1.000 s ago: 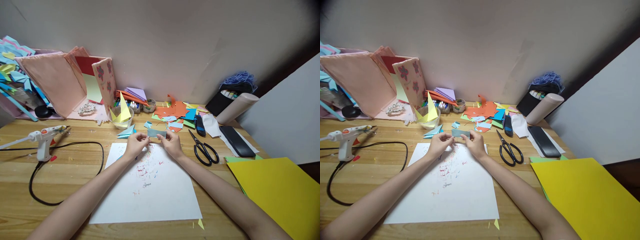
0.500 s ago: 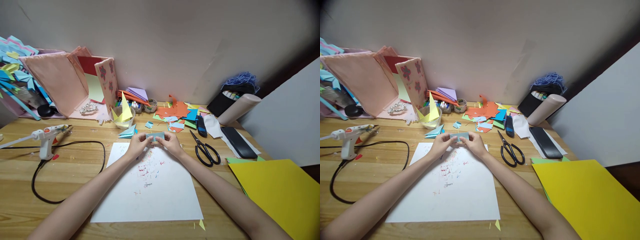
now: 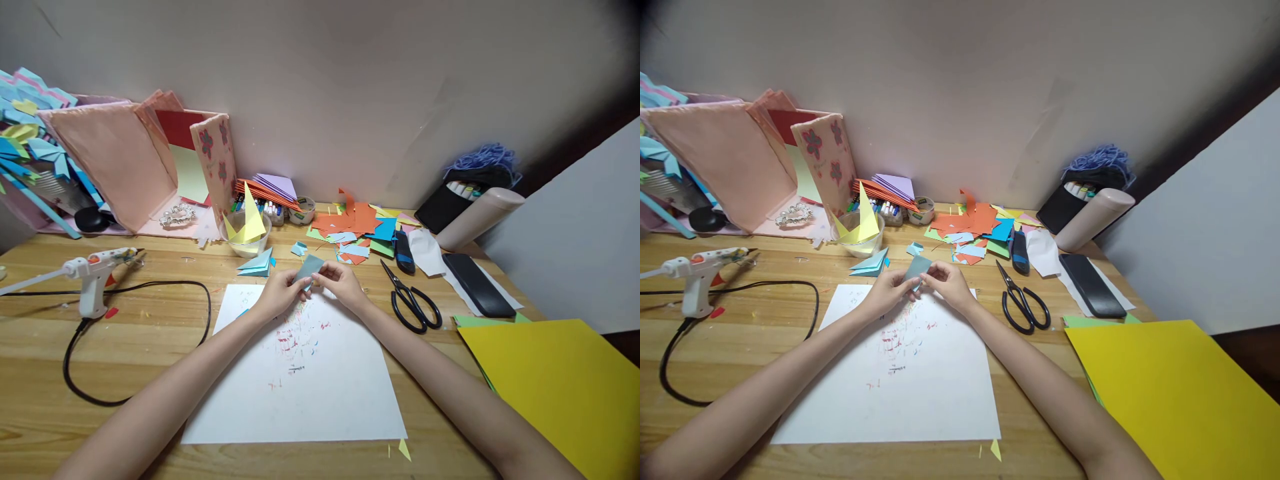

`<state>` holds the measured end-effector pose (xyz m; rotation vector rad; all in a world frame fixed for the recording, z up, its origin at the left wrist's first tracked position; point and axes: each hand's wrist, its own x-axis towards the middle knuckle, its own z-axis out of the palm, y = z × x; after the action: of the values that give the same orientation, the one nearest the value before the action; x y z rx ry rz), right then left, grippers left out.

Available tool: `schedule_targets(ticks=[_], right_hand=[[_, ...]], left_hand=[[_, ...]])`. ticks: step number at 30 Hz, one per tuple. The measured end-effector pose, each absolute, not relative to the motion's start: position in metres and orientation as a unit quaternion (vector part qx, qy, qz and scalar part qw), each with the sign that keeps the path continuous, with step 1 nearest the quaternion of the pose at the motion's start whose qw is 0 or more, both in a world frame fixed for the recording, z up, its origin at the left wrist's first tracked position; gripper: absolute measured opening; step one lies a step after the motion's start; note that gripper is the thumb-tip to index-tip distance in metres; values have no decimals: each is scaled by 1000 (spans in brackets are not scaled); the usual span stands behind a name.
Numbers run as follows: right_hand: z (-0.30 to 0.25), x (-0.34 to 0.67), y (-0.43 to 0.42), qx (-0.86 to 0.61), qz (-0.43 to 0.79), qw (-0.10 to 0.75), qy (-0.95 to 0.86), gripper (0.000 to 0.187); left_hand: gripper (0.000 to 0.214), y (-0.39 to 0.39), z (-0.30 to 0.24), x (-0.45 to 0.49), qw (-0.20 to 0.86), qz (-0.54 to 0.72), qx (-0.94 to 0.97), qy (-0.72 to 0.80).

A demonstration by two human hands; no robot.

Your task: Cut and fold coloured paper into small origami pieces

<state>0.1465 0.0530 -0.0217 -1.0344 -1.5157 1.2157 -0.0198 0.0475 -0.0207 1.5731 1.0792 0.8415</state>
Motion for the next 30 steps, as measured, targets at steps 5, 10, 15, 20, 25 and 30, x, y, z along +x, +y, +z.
schedule_targets(ticks=[5,10,15,20,25,30], right_hand=[[-26,147,54,-394,517,432,-625,18],[-28,148,52,-408,503,426,-632,15],[-27,148,52,-457,448,458,-616,20],[-28,148,55,-474,402,494,-609,22],[-30,151,56,-497,381,517,-584,22],[-29,151,55,-503,353,530,-585,22]], left_hand=[[30,46,-18,-20,521,358,640,437],[30,46,-19,-19,501,349,649,454],[31,47,-20,-18,496,343,652,460],[31,48,-20,-19,483,333,657,473],[28,48,-20,-19,490,326,656,472],[27,48,-19,-18,497,326,652,471]])
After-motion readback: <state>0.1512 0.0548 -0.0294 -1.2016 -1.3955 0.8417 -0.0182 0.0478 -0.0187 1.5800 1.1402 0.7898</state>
